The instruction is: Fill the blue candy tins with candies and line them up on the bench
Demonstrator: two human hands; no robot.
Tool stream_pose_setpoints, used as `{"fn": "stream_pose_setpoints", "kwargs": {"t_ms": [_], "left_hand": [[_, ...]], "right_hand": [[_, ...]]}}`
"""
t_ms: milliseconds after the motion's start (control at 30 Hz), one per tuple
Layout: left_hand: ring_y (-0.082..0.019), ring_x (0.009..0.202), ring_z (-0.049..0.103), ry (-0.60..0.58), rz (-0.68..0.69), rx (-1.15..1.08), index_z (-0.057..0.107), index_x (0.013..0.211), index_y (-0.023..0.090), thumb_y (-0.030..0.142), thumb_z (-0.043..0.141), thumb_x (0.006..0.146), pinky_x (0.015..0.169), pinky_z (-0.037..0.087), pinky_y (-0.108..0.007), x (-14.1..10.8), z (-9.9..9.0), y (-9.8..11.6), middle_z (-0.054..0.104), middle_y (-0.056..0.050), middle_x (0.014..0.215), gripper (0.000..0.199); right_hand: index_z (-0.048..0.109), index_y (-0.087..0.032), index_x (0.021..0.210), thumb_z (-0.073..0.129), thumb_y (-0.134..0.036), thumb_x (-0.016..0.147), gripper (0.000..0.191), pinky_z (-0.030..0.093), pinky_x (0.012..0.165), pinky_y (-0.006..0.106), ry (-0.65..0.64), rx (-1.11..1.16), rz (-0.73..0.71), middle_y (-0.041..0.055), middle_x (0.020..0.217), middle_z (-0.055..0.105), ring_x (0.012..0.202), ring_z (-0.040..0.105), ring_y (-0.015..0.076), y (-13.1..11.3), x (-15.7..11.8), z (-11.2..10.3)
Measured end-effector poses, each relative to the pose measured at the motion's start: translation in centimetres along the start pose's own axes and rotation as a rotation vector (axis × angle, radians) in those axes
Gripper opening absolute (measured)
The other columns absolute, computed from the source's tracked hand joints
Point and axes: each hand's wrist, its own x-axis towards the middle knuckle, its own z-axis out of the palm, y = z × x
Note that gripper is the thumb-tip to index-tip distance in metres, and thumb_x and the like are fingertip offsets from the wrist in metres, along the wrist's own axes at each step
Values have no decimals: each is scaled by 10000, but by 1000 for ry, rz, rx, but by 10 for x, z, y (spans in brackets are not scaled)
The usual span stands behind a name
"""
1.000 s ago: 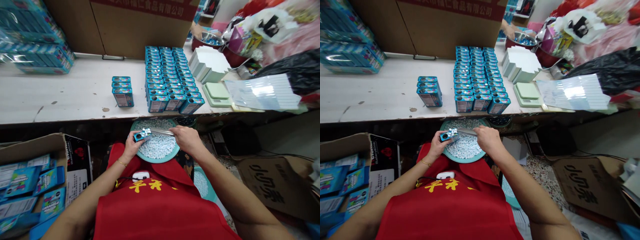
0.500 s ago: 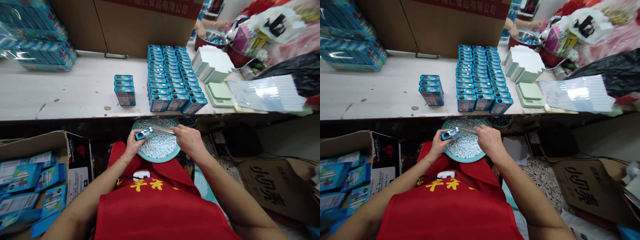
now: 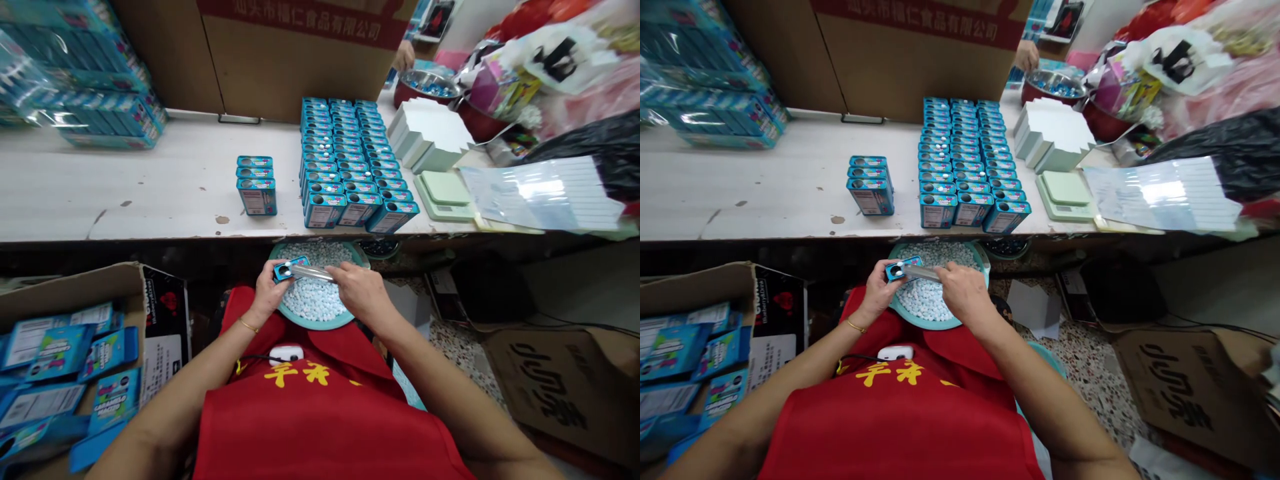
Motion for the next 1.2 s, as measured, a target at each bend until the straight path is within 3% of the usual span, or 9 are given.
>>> {"fn": "stream_pose_setpoints", "kwargs": {"t_ms": [200, 333, 467, 567, 733, 967, 1067, 1133, 1200], "left_hand": [[-159, 824, 569, -24, 52, 62, 523, 1004, 197, 272, 642, 667, 776, 450, -295, 6, -14, 16, 598, -18, 913, 365], [-167, 865, 561, -30, 124, 143, 527, 1014, 202, 270, 633, 681, 809, 441, -303, 17, -29, 33, 588, -24, 945, 357], [-171, 908, 536, 95, 251, 255, 551, 977, 202, 272, 657, 661, 849, 430, -311, 39, -50, 53, 549, -29, 960, 341], [-179, 963, 520, 106, 295, 276, 556, 999, 206, 278, 655, 662, 858, 437, -317, 64, -64, 64, 530, -37, 988, 359], [-180, 971, 539, 33, 249, 166, 557, 1024, 178, 285, 657, 653, 837, 459, -312, 95, -73, 68, 539, -53, 1022, 399], [-179, 922, 570, 11, 202, 24, 525, 1076, 178, 309, 644, 662, 833, 474, -344, 113, -76, 61, 563, -58, 1032, 451], [-216, 1008, 530, 126, 290, 247, 510, 1124, 200, 324, 669, 639, 887, 441, -378, 117, -81, 62, 524, -73, 1084, 525], [-266, 1118, 457, 204, 375, 481, 455, 1209, 205, 365, 717, 586, 969, 368, -422, 119, -85, 69, 478, -105, 1169, 694], [-328, 1249, 314, 171, 449, 694, 368, 1292, 196, 420, 766, 503, 1040, 256, -465, 126, -88, 80, 358, -151, 1321, 911]], "right_hand": [[497, -299, 1221, 293, -213, 892, 396, 377, 633, 228, 77, 84, 37, 42, 980, 603, 865, 569, 148, -3, 2, 5], [513, -277, 1217, 317, -195, 883, 396, 369, 641, 229, 206, 122, -34, 40, 908, 607, 817, 562, 148, -8, 3, 4], [539, -235, 1204, 338, -150, 865, 403, 375, 684, 220, 378, 200, -40, 47, 879, 610, 808, 556, 142, -2, 2, 3], [564, -213, 1174, 339, -154, 871, 382, 392, 700, 208, 465, 318, -19, 45, 879, 619, 812, 566, 135, 9, 0, 11], [596, -199, 1126, 337, -174, 878, 359, 435, 689, 215, 437, 462, -23, 46, 859, 633, 789, 592, 139, 21, -6, 35], [615, -208, 1093, 317, -191, 883, 365, 476, 698, 241, 391, 544, -17, 60, 872, 651, 802, 612, 153, 21, -11, 57], [616, -223, 1088, 317, -183, 879, 367, 481, 719, 252, 363, 556, -36, 59, 884, 656, 819, 612, 157, 21, -10, 64], [615, -230, 1088, 314, -178, 878, 370, 483, 729, 259, 347, 566, -51, 59, 891, 658, 826, 610, 158, 21, -10, 66], [614, -231, 1089, 317, -176, 876, 369, 483, 732, 263, 337, 579, -61, 59, 897, 660, 827, 609, 157, 22, -10, 66]]}}
